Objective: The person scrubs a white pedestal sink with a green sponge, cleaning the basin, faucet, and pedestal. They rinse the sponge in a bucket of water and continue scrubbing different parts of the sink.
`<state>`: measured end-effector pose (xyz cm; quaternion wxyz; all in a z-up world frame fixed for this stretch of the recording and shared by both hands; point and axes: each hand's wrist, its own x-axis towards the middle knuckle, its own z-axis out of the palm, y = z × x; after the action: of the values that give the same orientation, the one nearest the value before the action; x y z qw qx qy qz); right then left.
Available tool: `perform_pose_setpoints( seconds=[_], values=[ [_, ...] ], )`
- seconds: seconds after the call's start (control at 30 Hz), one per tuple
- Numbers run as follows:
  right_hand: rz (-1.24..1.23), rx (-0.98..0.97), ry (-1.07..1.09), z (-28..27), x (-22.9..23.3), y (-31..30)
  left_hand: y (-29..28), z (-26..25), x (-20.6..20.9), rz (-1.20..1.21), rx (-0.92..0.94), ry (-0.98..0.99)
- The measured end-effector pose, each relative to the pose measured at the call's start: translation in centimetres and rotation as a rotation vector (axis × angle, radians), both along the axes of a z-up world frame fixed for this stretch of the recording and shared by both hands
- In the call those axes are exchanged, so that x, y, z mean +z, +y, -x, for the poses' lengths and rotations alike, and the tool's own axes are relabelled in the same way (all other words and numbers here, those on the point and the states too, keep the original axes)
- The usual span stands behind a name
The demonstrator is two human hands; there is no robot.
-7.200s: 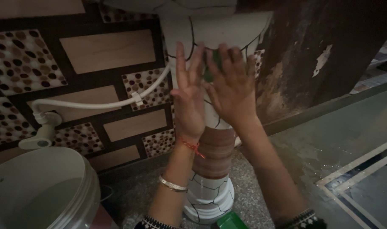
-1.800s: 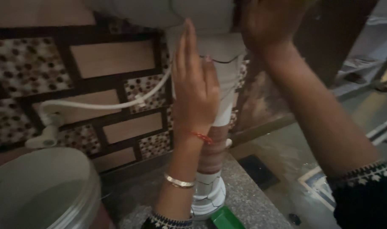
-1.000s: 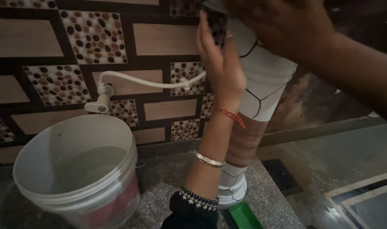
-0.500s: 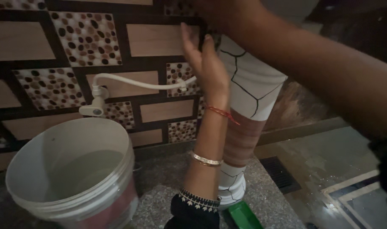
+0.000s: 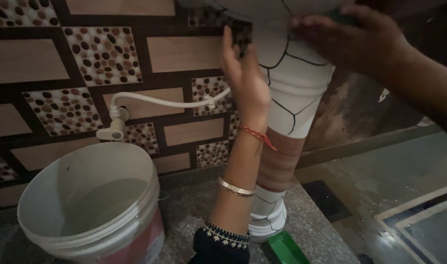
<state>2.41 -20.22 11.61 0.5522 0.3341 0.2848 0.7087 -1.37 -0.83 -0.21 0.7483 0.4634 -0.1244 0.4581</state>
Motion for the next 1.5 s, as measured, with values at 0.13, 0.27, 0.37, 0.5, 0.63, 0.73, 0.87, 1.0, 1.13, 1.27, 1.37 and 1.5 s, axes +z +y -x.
perform_pose_setpoints(
  seconds=[0.13, 0.27, 0.37, 0.5, 0.63, 0.73, 0.87, 1.0, 1.13, 1.27, 1.37, 1.5],
  values=[
    [-0.098, 0.124, 0.105, 1.5, 0.6, 0.9, -1.1, -0.5, -0.4, -0.104, 0.102, -0.081],
    [-0.226, 0.177, 0.252, 0.2, -0.2, 1.3, -1.7, -1.0, -0.5, -0.070, 0.036, -0.037],
    [-0.342, 0.196, 0.334, -1.9, -0.7, -1.2, -1.6, -1.0, -0.5, -0.073, 0.027, 0.038],
    [-0.372, 0.111, 0.328, -4.0, -2.4, -5.5, -1.2, -1.2, -1.3, -0.121, 0.077, -0.009],
    [-0.215, 0.003, 0.264, -4.7, -4.1, -7.6, -1.3, -1.5, -1.6, -0.171, 0.158, -0.031],
    [-0.200, -0.077, 0.238, -4.0, -5.0, -7.1, -1.7, -0.4, -1.2, -0.220, 0.158, 0.028],
    [-0.162, -0.374, 0.631, -2.5, -5.7, -4.5, -4.5, 2.5, -0.1, -0.188, 0.154, 0.039],
    [-0.180, 0.048, 0.874, -0.4, -6.3, -2.4, -9.4, 7.8, 0.9, -0.514, -0.050, -0.052],
    [-0.105, 0.075, 0.364, 0.4, -5.2, -0.5, -8.3, 9.7, 1.1, -0.606, -0.049, -0.070],
    [-0.109, 0.035, 0.393, 1.0, -5.4, -0.4, -7.2, 10.2, 0.7, -0.619, -0.039, -0.068],
    [-0.104, 0.016, 0.386, 1.2, -5.4, -0.5, -7.9, 11.8, 1.4, -0.621, -0.028, -0.085],
    [-0.104, -0.011, 0.382, 1.1, -5.4, -0.7, -6.1, 11.9, 1.7, -0.623, 0.016, -0.094]
  ],
)
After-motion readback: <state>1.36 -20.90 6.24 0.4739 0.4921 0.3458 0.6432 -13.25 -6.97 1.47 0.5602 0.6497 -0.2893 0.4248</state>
